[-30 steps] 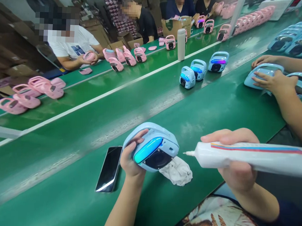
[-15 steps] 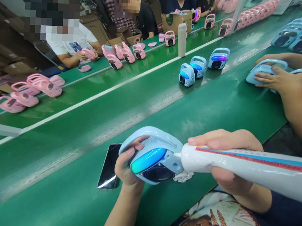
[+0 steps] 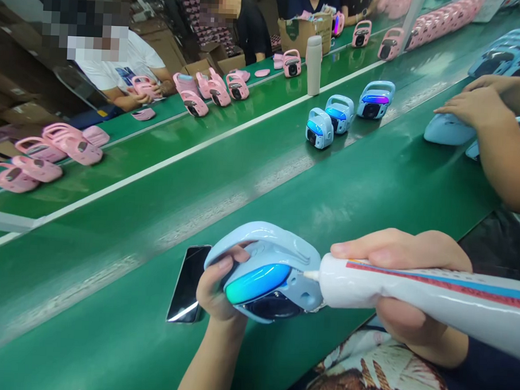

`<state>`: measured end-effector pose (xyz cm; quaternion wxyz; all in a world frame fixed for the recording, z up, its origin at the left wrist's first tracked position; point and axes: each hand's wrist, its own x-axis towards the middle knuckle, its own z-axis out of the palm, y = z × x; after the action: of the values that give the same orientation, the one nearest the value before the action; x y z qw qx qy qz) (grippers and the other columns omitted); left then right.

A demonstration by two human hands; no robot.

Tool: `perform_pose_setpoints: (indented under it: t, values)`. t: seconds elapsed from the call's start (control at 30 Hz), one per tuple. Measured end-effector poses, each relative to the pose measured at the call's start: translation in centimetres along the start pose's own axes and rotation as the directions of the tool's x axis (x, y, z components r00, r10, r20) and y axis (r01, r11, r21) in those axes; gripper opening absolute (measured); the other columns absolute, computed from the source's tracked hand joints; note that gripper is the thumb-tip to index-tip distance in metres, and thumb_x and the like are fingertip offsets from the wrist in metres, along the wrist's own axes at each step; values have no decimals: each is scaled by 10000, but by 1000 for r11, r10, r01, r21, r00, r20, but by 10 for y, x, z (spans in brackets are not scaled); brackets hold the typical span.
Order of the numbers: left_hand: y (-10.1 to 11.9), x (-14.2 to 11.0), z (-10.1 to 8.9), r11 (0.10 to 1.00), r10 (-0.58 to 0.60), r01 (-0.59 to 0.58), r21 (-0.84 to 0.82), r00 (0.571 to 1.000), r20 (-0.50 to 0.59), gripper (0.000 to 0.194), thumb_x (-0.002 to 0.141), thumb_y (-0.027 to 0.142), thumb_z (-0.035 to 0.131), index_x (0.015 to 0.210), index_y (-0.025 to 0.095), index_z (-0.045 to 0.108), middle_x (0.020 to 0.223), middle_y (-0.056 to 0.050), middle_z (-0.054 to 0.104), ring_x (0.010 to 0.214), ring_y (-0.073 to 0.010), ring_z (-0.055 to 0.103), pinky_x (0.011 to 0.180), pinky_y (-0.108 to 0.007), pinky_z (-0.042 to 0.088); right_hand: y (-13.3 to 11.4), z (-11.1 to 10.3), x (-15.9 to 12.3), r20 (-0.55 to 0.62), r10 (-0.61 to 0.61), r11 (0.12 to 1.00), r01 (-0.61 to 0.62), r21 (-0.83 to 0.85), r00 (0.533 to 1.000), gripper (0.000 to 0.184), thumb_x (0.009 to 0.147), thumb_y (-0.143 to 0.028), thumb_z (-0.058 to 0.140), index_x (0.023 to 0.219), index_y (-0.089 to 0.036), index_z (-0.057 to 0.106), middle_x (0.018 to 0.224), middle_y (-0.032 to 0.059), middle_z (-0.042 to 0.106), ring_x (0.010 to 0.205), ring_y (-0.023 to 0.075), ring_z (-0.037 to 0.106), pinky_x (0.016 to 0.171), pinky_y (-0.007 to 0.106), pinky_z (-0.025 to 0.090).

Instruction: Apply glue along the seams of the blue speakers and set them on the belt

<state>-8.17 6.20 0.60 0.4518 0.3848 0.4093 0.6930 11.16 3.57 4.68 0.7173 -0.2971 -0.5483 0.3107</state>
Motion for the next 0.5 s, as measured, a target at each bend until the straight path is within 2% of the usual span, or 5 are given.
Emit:
perform_pose_setpoints:
  t: [0.13,0.3,0.4,0.5]
  values:
    - [1,0,1,1000,-22,22,4,1000,16,228,672,226,516,571,249,718,663,2,729,539,-201,649,593,-373,577,1,-3,-4,30,23,1000,-23,-21,999,196,865,-441,691,1036,-345,705,904,-7,756,737,170,739,535,226,639]
    - [4,-1,4,998,-29,28,47,999,23,231,674,245,507,560,252,707,667,-6,727,561,-225,664,668,-426,591,7,-7,-7,-9,12,989,-13,-145,1000,207,851,-560,636,969,-399,693,875,-138,748,695,158,727,523,209,576]
    - [4,-1,4,996,-27,26,81,1000,6,223,674,260,503,552,250,690,642,-9,709,564,-227,663,675,-429,587,8,-8,-7,12,-2,995,3,-102,1000,222,866,-526,652,1045,-402,693,892,-99,753,721,156,736,550,190,611]
    - [3,0,4,998,2,-1,70,1000,-12,207,663,248,516,549,250,688,591,-7,677,558,-225,655,581,-389,566,5,-8,-7,11,14,998,-13,-68,1000,229,865,-503,665,1049,-373,706,880,-56,756,715,167,738,524,201,624]
